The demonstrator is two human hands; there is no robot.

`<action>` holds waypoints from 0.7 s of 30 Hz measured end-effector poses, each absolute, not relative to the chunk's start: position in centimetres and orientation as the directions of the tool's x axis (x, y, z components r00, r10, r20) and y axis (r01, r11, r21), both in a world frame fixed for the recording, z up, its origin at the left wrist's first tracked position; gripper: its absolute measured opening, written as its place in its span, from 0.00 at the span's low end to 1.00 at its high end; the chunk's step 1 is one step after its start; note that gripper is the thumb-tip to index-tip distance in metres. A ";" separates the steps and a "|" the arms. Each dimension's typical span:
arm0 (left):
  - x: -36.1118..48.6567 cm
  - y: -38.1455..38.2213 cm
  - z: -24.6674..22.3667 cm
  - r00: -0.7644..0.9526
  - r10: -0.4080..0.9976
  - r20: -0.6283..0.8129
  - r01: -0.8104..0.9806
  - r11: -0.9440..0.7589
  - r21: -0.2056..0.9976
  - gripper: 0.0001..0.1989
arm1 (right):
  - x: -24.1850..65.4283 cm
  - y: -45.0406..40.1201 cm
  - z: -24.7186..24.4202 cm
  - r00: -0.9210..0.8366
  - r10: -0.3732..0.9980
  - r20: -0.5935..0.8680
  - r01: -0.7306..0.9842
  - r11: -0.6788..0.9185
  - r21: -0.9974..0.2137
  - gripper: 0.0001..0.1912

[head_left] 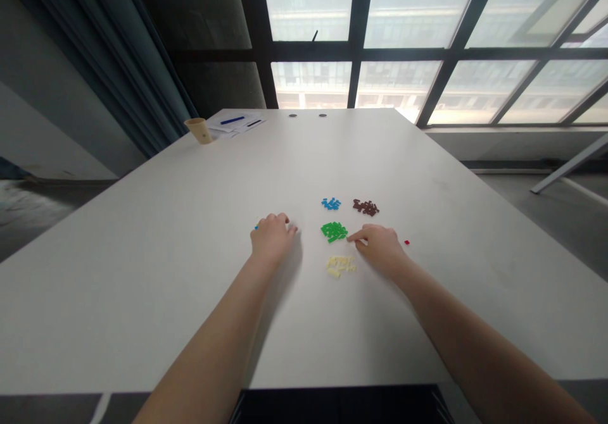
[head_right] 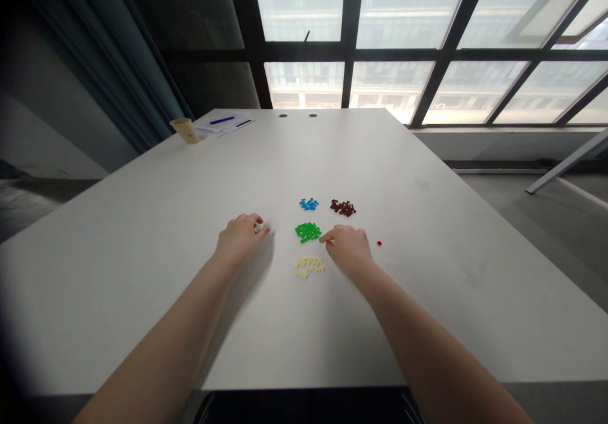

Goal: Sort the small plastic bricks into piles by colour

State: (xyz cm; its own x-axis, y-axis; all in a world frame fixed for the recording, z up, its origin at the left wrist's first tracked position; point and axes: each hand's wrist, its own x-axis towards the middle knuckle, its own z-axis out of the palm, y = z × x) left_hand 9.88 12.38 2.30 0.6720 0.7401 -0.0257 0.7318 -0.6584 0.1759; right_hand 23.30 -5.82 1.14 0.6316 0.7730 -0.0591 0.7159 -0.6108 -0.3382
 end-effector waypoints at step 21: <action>10.0 13.3 1.0 0.720 0.692 -0.046 0.690 -0.709 0.146 0.16 | 22.9 -5.9 1.7 0.626 0.776 -0.078 0.708 -0.607 -0.361 0.17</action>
